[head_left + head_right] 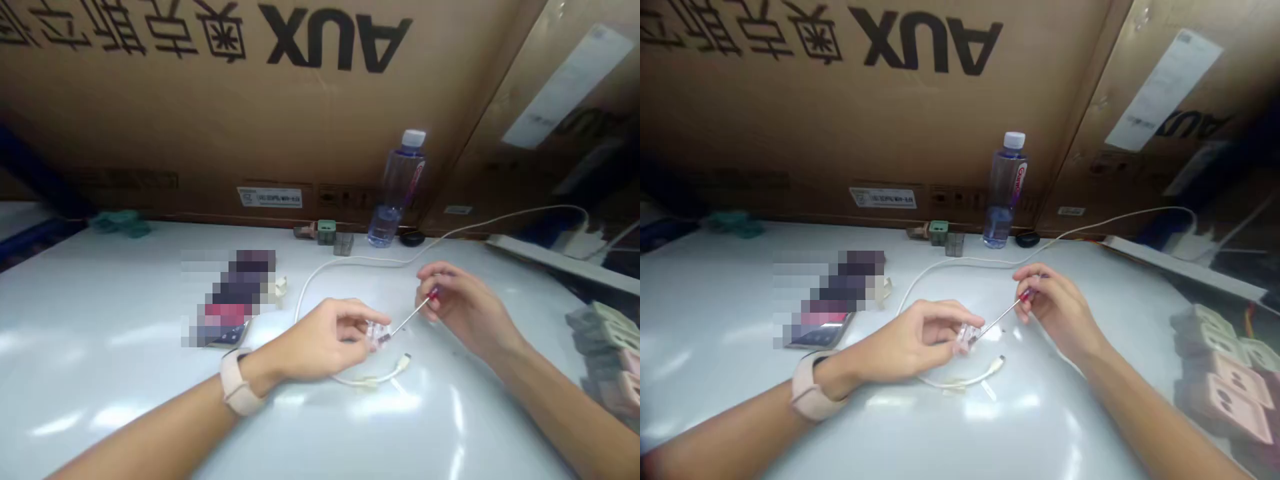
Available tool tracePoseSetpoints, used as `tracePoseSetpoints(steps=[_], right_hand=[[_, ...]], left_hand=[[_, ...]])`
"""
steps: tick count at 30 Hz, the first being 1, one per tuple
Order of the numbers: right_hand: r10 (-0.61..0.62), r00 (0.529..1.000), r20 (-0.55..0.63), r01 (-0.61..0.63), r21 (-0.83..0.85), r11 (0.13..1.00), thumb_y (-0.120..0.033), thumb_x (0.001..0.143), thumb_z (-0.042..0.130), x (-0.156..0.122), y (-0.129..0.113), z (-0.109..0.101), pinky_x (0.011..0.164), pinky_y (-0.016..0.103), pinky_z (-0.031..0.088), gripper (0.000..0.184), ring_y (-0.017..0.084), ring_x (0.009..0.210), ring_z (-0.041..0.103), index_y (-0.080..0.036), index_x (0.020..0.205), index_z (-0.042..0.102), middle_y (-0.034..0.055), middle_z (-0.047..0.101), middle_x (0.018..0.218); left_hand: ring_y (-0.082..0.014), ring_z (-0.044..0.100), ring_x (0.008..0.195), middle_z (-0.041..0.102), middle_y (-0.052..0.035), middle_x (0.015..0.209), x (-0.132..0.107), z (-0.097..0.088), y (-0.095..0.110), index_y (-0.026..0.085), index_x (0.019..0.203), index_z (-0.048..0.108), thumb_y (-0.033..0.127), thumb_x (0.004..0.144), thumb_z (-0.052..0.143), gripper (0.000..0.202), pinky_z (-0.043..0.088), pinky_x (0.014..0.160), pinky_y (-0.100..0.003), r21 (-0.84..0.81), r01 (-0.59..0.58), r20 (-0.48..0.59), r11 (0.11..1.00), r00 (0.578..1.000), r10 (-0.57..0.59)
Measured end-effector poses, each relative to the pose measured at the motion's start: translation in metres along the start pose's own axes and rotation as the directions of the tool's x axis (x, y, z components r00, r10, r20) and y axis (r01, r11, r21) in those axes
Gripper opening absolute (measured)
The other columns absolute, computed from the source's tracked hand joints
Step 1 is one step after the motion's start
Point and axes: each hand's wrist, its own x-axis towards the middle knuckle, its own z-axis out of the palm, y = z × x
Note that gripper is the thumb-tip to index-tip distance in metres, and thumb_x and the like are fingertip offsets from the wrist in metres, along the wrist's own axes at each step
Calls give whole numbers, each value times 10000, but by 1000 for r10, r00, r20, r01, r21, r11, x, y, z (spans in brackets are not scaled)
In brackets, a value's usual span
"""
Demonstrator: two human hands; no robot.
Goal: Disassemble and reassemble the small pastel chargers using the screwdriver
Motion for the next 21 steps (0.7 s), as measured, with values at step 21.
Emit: tracePoseSetpoints(steps=[21], right_hand=[[-6,998,-60,4,-46,999,-314,724,828,2,4,1,459,246,474,155,127,534,560,-196,809,773,-1,653,637]], left_hand=[[-231,729,956,774,-100,1040,2,1,2,159,1165,835,247,882,795,299,591,940,-377,-60,37,-51,998,998,-40]])
